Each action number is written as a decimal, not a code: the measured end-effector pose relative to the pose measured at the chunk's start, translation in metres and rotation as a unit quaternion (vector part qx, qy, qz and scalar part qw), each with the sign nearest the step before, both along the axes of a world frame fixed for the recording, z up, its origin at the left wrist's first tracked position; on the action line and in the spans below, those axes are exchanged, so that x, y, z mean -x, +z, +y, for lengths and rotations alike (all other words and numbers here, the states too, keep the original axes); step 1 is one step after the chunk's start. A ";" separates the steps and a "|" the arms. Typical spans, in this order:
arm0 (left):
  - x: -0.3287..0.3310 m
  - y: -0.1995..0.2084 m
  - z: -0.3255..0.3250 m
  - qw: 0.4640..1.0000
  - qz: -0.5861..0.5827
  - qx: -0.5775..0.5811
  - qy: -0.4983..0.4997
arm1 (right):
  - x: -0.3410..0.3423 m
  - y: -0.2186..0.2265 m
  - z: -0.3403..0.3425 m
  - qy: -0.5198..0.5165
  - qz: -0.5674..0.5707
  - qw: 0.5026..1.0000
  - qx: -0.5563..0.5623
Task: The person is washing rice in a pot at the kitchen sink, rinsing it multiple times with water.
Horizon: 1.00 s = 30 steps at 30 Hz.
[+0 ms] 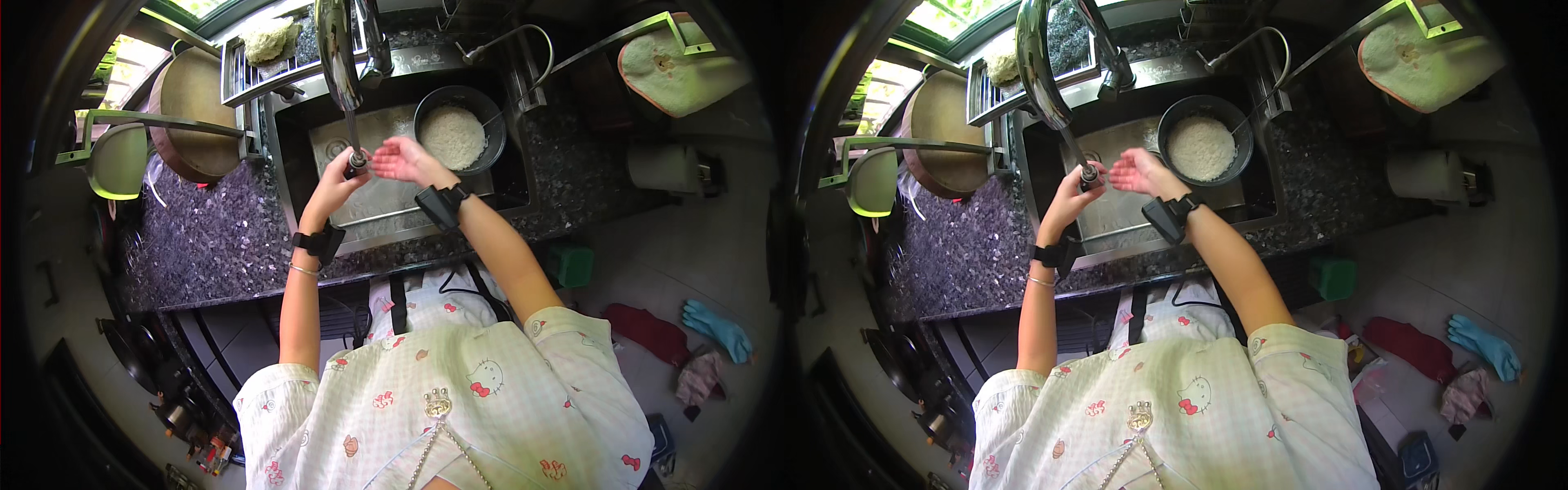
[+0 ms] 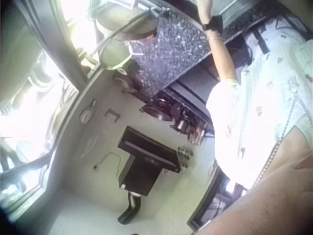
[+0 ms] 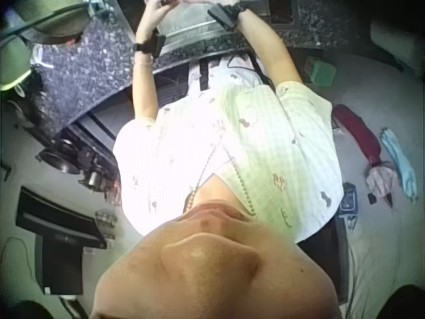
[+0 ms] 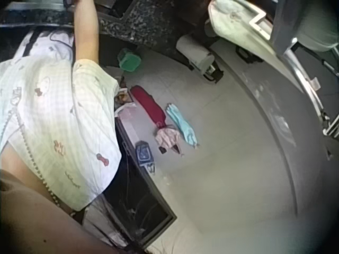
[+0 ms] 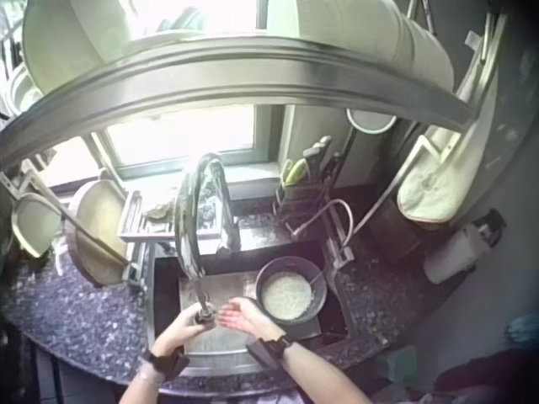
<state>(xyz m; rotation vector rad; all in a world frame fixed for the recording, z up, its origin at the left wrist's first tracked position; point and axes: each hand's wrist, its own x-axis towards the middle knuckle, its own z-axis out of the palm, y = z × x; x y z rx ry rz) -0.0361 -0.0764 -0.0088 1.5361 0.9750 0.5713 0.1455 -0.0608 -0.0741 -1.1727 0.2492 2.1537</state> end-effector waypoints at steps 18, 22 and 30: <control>0.012 -0.025 -0.010 0.999 0.041 0.020 0.003 | 0.051 -0.038 -0.031 -0.055 0.026 0.994 -0.091; 0.010 -0.025 -0.015 0.999 0.008 0.035 -0.008 | 0.085 -0.068 -0.041 -0.101 0.210 0.969 -0.080; 0.003 -0.017 -0.025 0.997 -0.029 0.072 0.006 | 0.088 -0.069 -0.036 -0.151 0.152 0.975 -0.059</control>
